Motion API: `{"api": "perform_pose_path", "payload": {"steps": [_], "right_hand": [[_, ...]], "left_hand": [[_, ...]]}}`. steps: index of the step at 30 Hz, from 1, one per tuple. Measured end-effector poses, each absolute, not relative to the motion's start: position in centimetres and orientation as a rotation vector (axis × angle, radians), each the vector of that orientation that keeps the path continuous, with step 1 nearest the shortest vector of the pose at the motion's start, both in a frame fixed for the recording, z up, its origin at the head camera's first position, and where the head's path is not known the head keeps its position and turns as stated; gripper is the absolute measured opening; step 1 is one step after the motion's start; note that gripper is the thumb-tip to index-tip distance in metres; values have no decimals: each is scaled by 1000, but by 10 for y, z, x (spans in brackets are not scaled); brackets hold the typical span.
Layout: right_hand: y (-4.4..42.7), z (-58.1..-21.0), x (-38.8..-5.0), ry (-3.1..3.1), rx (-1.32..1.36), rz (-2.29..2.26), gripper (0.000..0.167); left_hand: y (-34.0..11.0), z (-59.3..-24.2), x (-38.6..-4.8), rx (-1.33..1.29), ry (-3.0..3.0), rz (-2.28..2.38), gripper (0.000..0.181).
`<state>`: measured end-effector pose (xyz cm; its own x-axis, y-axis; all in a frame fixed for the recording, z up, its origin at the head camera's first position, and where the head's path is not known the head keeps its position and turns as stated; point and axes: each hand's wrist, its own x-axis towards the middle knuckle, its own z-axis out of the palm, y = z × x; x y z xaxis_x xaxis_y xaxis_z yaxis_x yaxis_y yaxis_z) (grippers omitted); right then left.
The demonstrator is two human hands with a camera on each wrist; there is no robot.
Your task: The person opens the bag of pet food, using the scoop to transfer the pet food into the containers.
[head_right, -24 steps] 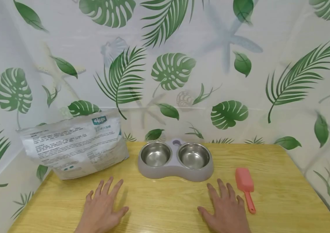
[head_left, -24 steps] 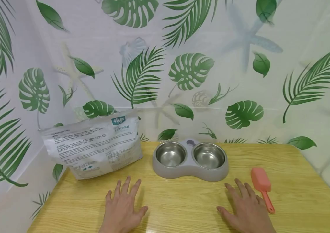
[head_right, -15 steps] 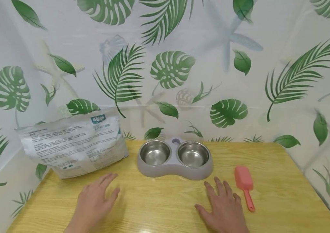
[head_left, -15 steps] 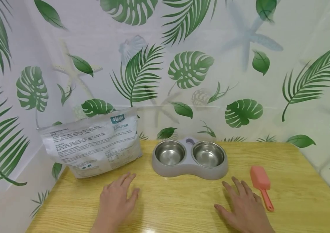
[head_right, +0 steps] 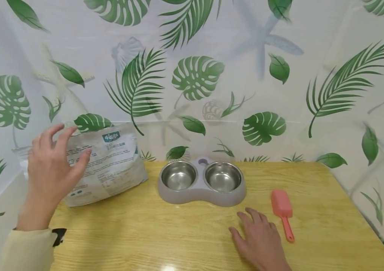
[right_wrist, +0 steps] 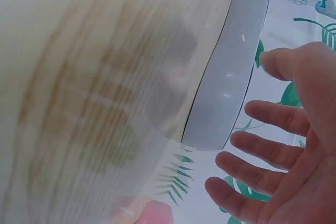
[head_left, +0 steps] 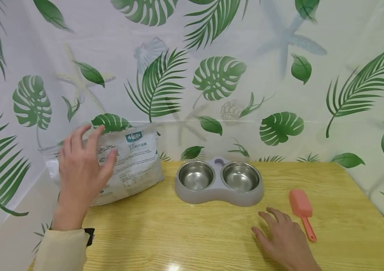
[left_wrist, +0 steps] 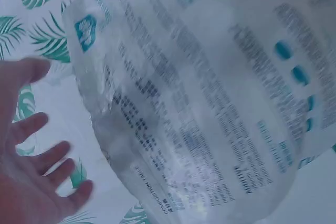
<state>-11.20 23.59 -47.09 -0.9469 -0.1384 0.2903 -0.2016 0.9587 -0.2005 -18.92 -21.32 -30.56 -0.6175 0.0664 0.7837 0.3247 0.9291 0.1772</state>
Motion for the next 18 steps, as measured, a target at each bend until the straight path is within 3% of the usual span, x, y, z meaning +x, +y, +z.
{"api": "perform_pose_path", "payload": {"steps": [4, 18], "right_hand": [[235, -469, -109, -2817, 251, 355, 38], [226, -460, -109, -2754, 265, 444, 29]], "left_hand": [[-224, -296, -199, -184, -2437, -277, 75], [-223, -320, -200, -162, -2528, -89, 98]]}}
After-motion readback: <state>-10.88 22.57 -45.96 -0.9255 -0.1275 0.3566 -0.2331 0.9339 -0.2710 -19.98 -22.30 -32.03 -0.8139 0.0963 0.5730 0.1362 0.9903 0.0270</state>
